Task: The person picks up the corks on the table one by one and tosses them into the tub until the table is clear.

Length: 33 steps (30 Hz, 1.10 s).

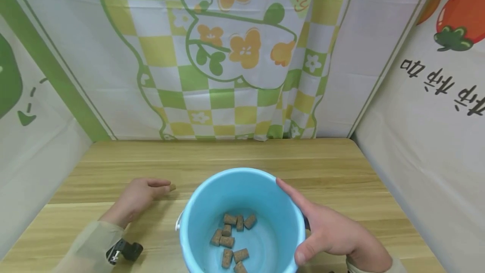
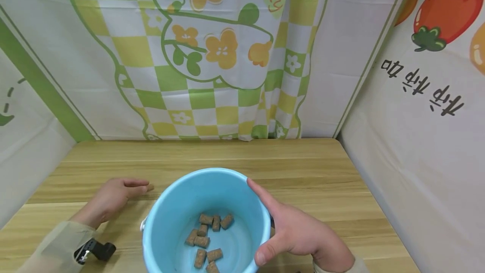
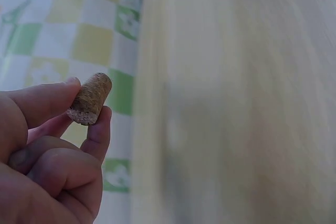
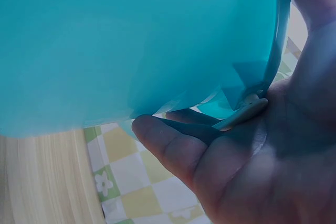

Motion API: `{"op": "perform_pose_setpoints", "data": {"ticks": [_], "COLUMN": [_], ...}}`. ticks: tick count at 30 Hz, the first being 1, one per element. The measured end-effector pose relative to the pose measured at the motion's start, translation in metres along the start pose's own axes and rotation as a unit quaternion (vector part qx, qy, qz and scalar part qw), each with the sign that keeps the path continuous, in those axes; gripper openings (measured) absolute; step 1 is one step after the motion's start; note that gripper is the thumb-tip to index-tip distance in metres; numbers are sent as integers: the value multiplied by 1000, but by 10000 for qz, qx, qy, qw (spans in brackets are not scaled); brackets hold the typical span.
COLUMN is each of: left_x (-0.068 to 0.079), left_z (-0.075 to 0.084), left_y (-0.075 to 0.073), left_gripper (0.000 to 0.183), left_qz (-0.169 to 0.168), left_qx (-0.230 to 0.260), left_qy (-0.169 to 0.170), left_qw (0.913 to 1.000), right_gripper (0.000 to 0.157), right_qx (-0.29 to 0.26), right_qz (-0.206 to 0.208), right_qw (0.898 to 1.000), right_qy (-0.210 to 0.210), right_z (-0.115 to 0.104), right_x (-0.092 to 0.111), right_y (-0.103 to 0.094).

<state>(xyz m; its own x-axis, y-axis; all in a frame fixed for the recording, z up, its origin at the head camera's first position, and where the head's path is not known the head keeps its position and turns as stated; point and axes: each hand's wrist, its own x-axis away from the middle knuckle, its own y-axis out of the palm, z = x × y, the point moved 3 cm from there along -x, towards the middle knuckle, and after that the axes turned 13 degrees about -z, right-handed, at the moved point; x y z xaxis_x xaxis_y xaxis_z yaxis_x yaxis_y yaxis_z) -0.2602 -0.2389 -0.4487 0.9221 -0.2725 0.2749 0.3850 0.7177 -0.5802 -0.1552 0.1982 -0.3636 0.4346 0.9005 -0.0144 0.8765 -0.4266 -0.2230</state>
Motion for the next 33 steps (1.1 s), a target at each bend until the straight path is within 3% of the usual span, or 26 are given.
{"op": "perform_pose_setpoints", "data": {"ticks": [7, 17, 25, 33], "left_x": [20, 53, 77, 90], "left_z": [42, 98, 144, 189], "left_y": [-4, -21, -29, -21], "left_gripper": [45, 47, 39, 34], "left_qz": [-137, -91, 82, -398], "left_qx": [314, 357, -444, -409], "left_qy": [385, 864, 1102, 1495], "left_qw": [9987, 9956, 9929, 9871], "right_gripper": [122, 122, 121, 121], "right_qx": [-61, 0, -34, -37], "right_qz": [-29, 17, 14, -49], "right_qw": [9999, 10000, 10000, 9999], "right_qy": [-85, -46, -10, -145], "right_z": [0, 0, -1, -1], "right_x": [0, 0, 0, -1], "right_y": [1, 1, 0, 1]}}
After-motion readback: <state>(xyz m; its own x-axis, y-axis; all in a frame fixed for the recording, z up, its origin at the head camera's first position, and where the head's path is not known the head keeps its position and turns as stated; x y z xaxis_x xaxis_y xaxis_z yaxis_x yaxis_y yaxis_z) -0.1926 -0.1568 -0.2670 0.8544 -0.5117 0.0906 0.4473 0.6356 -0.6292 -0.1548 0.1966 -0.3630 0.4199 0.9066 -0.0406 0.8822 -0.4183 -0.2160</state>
